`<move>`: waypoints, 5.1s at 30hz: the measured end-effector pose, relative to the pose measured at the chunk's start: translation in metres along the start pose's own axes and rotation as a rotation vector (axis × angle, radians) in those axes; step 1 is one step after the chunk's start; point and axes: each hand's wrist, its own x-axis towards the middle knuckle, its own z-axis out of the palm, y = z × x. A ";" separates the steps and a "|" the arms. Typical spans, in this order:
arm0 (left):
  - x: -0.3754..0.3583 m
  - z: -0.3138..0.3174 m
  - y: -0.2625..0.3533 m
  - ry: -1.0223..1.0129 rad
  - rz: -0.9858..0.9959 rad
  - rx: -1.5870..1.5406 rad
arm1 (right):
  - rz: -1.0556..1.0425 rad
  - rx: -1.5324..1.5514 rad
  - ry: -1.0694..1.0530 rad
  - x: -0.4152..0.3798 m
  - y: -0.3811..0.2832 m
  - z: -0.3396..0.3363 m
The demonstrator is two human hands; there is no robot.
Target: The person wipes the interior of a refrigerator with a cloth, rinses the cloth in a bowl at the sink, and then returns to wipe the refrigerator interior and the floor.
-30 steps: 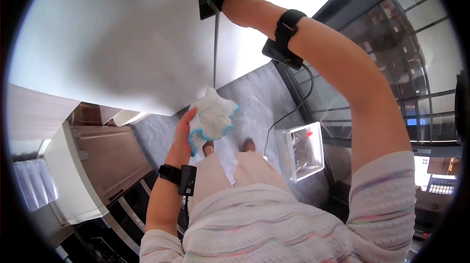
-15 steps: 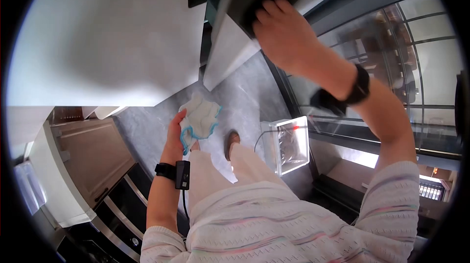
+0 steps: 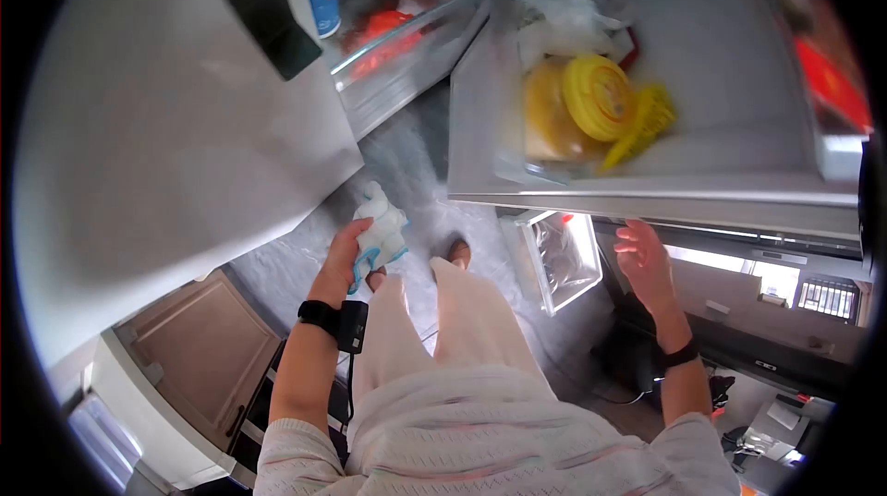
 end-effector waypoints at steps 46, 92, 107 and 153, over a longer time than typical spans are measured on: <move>0.734 0.009 0.105 0.436 1.107 2.393 | 0.226 0.445 -0.415 0.379 0.341 0.346; 0.760 0.024 0.167 0.180 1.284 2.246 | -0.031 0.381 -0.339 0.420 0.328 0.345; 0.734 0.009 0.128 0.195 1.290 2.270 | -0.071 0.158 -0.233 0.424 0.301 0.341; 0.748 -0.011 0.169 0.043 1.582 1.977 | 0.018 0.297 -0.295 0.416 0.314 0.343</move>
